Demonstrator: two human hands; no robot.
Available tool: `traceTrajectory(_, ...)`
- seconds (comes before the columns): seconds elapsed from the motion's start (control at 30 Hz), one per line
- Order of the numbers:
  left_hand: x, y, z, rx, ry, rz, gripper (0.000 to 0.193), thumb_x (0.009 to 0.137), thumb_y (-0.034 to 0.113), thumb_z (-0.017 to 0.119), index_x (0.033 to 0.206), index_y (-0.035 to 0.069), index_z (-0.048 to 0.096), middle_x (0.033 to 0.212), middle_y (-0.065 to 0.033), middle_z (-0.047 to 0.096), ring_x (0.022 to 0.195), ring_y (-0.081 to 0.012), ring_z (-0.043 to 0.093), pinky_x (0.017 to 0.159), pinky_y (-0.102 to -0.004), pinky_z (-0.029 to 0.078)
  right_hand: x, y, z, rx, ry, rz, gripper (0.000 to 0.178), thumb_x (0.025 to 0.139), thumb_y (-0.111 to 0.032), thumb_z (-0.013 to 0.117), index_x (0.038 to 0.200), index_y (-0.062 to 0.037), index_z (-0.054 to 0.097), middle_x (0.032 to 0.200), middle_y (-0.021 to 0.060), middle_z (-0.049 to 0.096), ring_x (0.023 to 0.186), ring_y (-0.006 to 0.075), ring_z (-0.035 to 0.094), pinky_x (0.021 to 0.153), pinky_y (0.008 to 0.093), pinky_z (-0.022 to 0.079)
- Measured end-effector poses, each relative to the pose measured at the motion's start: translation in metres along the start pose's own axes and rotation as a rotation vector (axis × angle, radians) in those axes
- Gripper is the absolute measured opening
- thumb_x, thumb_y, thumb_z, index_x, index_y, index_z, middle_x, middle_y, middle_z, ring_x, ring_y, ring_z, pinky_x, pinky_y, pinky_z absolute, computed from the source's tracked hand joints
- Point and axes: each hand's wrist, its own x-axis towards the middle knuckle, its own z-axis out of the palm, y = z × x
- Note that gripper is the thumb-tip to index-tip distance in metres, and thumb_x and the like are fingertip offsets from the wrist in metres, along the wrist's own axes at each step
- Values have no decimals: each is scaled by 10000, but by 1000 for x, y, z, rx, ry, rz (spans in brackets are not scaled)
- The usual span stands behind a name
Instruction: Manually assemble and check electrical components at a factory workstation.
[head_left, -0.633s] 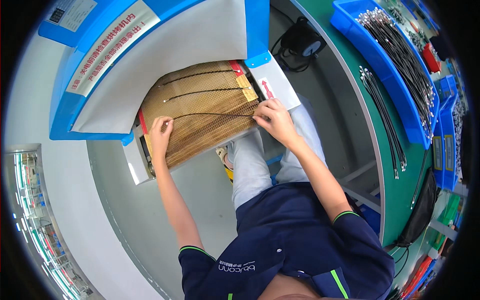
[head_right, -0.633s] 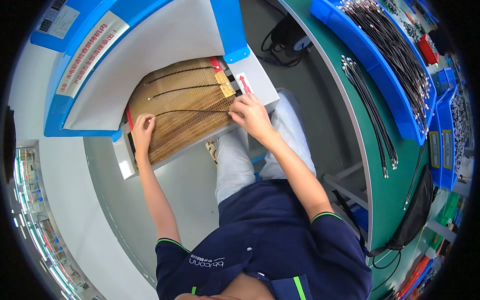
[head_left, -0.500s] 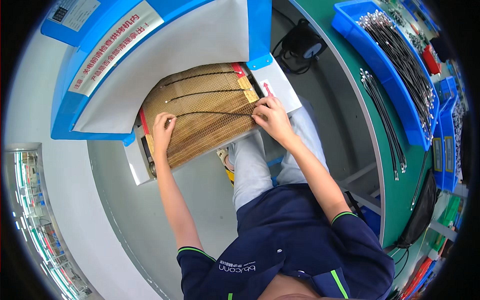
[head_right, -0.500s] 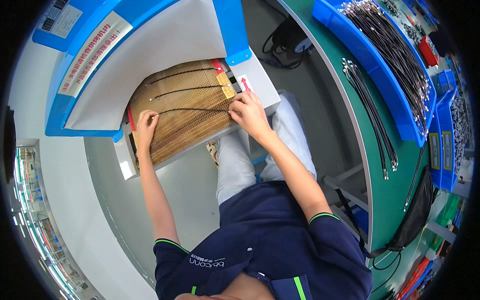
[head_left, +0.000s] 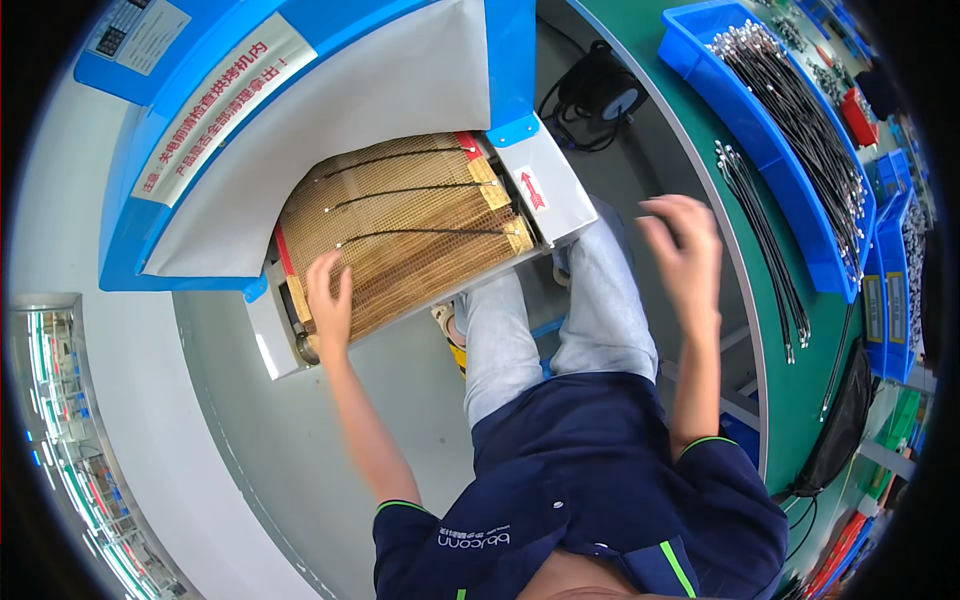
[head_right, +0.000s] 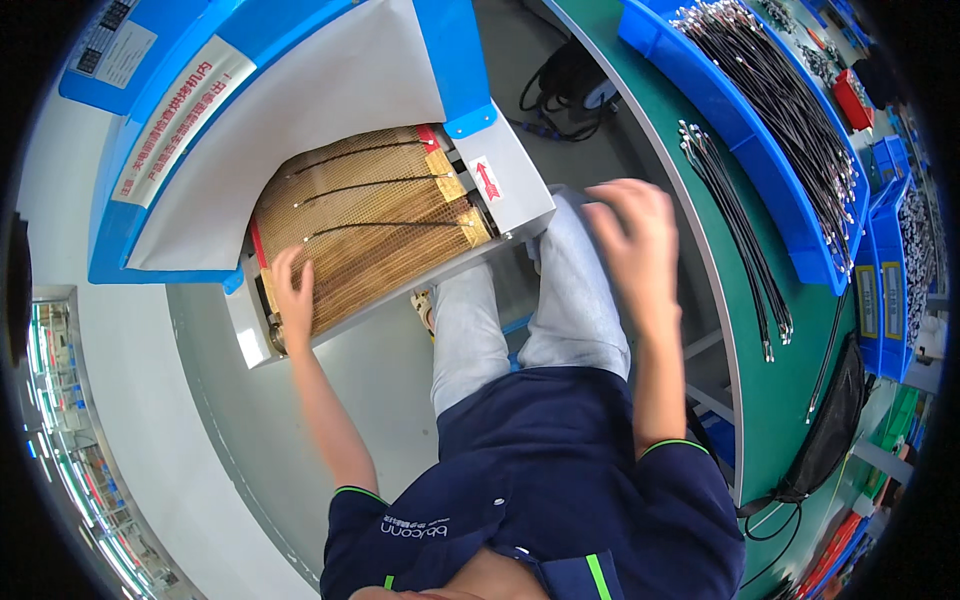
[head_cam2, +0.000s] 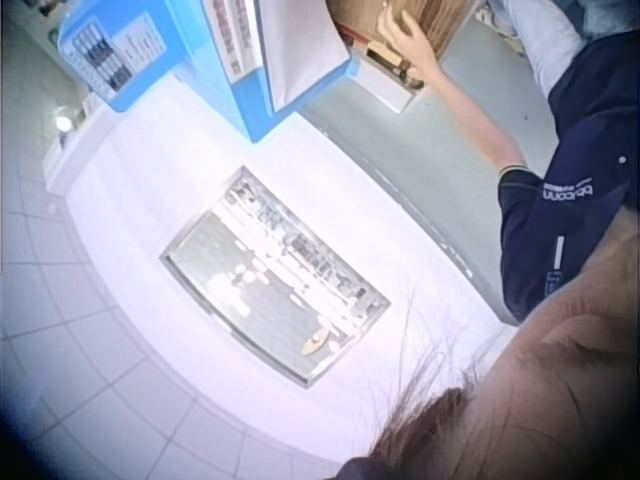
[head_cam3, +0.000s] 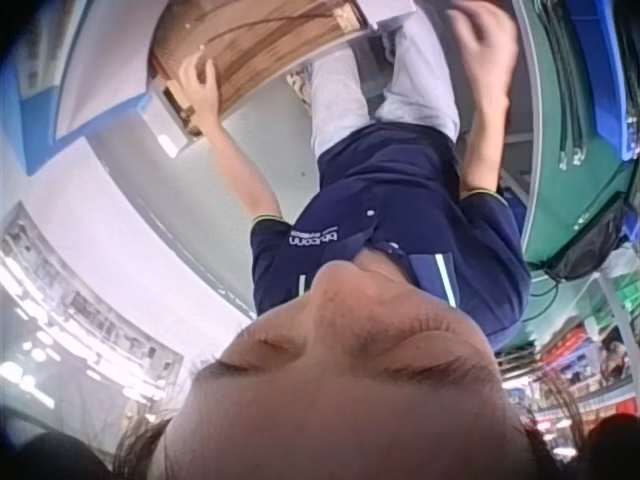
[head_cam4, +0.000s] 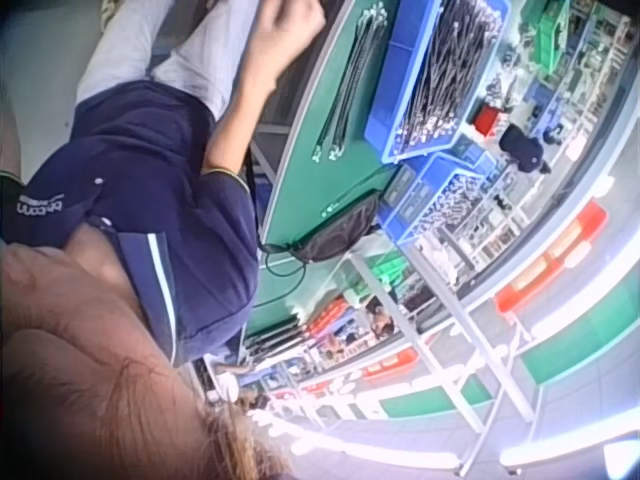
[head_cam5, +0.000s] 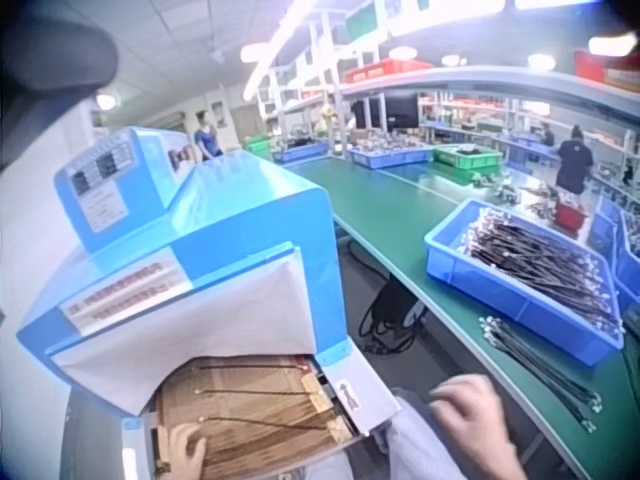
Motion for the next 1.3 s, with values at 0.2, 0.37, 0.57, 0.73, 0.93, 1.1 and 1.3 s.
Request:
traceTrajectory(0.2,-66,64,37,-258,-105,23,204,820,48,581,1024,41,591,1056,-98,572,1020,-252,537,895,-342,422,-20,83,-109,-476,286,207,208,827,-94,608,1030,-53,619,1037,145,580,966,290,556,868,342,418)
traceTrajectory(0.37,-99,99,70,-387,-233,-26,186,808,27,589,992,43,612,1027,-96,579,982,-253,550,864,-337,434,-36,107,-127,-549,177,383,178,845,-134,585,981,-20,603,998,159,582,939,312,554,843,357,424)
traceTrajectory(0.57,-113,115,82,-462,-320,-15,184,806,20,588,983,55,622,1012,-90,578,950,-257,560,835,-330,439,-32,110,-124,-503,171,388,126,850,-107,564,893,11,559,932,161,587,877,307,561,793,358,428)
traceTrajectory(0.73,-116,117,84,-478,-367,-10,184,808,19,583,984,55,622,1012,-91,577,951,-260,559,836,-334,438,-35,113,-132,-371,365,337,134,880,-137,563,917,-9,568,810,108,599,743,192,579,712,300,453)
traceTrajectory(0.93,-113,119,81,-451,-340,-39,183,816,28,575,993,52,618,1006,-92,580,960,-261,556,836,-337,436,-27,71,-129,-191,564,272,109,881,-68,560,949,-11,625,834,46,624,747,100,559,666,221,447)
traceTrajectory(1.1,-104,129,74,-404,-284,-71,284,830,38,562,1114,44,552,1120,-118,527,1050,-286,511,907,-358,405,-31,29,-102,-187,114,-122,138,787,-7,613,917,-34,648,853,80,632,719,176,612,649,267,483)
traceTrajectory(1.3,-85,151,65,-275,-106,37,298,891,104,504,1176,17,500,1180,-145,489,1107,-297,481,938,-351,389,-48,-4,-24,95,-416,-325,121,744,-68,644,865,-58,639,763,62,598,671,227,603,589,311,493)
